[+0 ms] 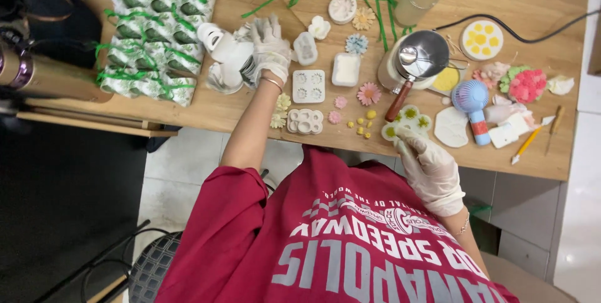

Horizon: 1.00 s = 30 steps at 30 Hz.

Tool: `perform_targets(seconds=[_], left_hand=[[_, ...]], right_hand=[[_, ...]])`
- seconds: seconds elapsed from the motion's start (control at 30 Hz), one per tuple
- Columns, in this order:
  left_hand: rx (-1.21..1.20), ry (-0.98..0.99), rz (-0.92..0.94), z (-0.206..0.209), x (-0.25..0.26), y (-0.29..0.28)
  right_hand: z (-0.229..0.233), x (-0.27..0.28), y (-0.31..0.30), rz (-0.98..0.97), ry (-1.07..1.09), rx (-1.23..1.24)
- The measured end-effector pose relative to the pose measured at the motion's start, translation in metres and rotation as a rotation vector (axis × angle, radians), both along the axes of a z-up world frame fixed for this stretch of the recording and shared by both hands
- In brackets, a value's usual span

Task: Preparing and decorating wax melts using molds and a heat gun.

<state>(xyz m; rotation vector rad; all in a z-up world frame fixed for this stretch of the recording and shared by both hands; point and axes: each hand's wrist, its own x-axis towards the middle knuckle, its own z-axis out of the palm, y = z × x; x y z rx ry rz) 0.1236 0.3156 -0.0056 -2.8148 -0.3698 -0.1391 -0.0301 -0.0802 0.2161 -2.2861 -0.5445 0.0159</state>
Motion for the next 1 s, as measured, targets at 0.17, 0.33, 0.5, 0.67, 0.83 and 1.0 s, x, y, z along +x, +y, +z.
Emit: perform_targets(seconds=[0.17,0.33,0.5,0.67,0.83,1.0], left_hand=[[-0.293,-0.003,-0.040,0.074,-0.032,-0.016],[-0.836,-0.261,0.012,0.136,-0.097,-0.052],[-1.533,-0.206,0.209,0.139,-0.137,-0.100],[-1.920,-0.295,0.245,0.150,-0.146,-0.121],[-2.034,-0.194,0.292,0.148,-0.129,-0.128],[-1.765,-0.318,-0.059,0.163,-0.091,-0.154]], right_hand=[[-0.033,0.046,-0.039,-0.298,-0.037,0.094],[-0.093,0.148,-0.087,-0.437,-0.098,0.114],[-0.065,0.195,-0.042,-0.552,0.604,0.458],[-0.074,0.180,-0.050,-0.520,0.544,0.550],[-0.056,0.142,-0.114,-0.486,0.157,0.760],[-0.084,0.116,-0.227,-0.903,0.122,1.015]])
